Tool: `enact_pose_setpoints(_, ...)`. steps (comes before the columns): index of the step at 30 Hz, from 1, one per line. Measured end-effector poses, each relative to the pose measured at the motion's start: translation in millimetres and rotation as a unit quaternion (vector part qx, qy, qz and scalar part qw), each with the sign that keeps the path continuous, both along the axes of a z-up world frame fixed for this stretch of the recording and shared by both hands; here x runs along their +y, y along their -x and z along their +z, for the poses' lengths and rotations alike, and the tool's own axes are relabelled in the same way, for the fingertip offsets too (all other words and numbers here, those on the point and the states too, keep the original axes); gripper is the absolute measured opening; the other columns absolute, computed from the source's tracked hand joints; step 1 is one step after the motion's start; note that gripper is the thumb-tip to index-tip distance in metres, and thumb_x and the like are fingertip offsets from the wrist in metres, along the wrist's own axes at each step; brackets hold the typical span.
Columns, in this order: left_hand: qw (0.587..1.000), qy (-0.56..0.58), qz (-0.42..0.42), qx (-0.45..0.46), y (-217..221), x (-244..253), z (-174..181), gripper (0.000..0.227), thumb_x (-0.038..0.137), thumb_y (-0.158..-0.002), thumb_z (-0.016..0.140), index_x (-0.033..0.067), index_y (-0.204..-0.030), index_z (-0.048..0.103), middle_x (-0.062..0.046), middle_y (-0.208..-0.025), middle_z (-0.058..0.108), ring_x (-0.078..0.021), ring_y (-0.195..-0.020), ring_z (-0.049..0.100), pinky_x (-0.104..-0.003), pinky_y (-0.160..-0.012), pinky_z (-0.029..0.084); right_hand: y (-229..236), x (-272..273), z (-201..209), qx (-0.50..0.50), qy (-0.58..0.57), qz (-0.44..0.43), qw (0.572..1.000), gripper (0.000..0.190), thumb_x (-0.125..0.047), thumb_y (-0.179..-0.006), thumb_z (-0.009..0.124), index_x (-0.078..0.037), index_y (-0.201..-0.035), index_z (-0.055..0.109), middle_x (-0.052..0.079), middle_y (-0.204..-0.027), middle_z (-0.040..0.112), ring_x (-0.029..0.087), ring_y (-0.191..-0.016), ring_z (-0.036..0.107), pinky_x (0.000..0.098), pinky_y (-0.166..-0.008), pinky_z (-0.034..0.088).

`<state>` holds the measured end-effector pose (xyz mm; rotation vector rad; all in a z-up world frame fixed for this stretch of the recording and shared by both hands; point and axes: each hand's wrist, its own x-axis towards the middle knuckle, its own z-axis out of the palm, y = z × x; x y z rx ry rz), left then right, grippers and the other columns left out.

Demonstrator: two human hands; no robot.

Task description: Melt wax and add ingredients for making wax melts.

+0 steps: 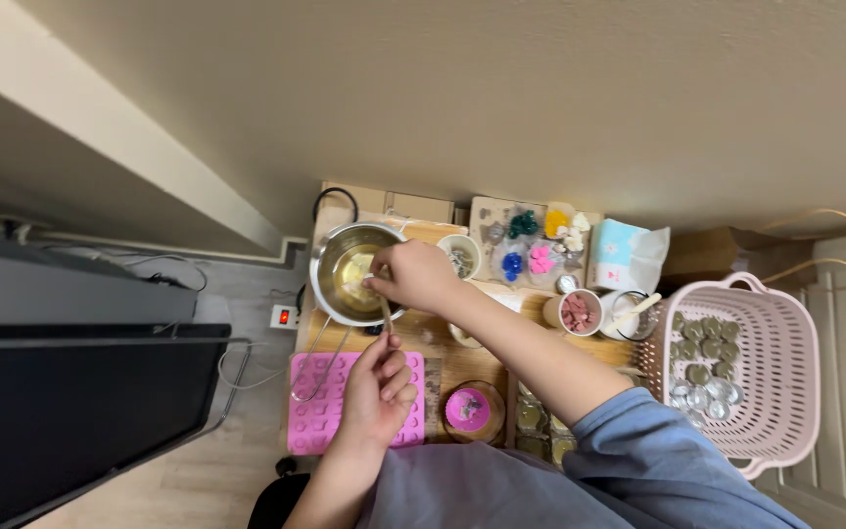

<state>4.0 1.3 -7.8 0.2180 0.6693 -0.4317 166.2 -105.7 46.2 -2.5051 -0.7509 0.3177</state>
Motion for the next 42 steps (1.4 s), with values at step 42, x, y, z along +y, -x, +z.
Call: enact_pose_setpoints(42,0.999,-0.024,-0.013,0.028,-7,10,12,0.022,0.028,-0.104,0.05,0.014,-0.09,0.059,0.009,-0.054,0.037,-0.0055,-0.038,0.024,-0.024,-0.038,0.018,-62,-304,-133,-0.069,0.357,-0.093,0.927,0.015,-0.029,-0.086,0.069,-0.02,-0.095,0.077,0.006,-0.088,0.075,0.029,-0.083,0.073,0.0435,-0.07,0.058)
